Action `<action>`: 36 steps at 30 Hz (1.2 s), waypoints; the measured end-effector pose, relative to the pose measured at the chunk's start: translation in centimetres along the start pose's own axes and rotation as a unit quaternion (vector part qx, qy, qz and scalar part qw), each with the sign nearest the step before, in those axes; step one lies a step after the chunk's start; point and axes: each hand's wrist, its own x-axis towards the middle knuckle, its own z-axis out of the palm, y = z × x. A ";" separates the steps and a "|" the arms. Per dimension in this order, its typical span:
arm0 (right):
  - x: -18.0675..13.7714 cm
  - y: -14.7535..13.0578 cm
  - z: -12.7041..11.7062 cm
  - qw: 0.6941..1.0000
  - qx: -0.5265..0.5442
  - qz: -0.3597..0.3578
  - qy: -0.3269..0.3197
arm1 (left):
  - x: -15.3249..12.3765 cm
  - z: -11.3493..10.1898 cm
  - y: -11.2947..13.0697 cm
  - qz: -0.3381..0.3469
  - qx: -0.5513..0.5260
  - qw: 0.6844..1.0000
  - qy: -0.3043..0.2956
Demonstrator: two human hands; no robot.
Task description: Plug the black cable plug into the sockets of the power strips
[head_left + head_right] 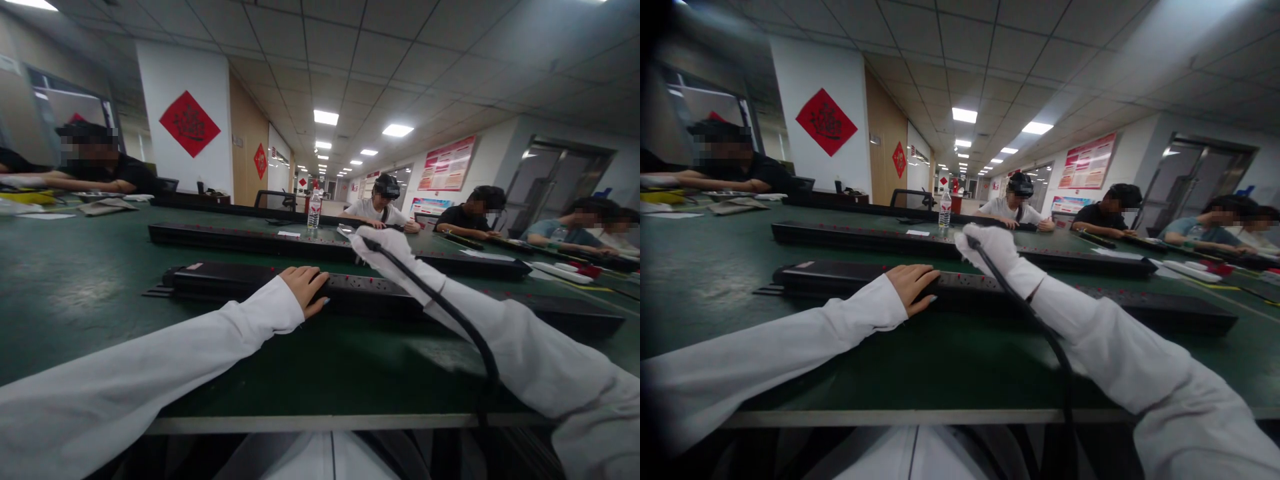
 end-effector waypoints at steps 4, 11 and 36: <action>-2.8 0.1 2.6 0.994 -0.094 0.008 -0.058 | 0.0 -0.6 0.0 0.004 0.004 1.000 -0.023; -2.7 0.3 2.4 0.982 -0.164 -0.015 -0.095 | 0.1 -0.6 -0.1 0.001 0.000 1.000 -0.025; -3.0 -0.3 2.7 0.965 -0.228 0.015 -0.130 | 0.0 0.0 0.1 -0.011 -0.011 1.000 -0.007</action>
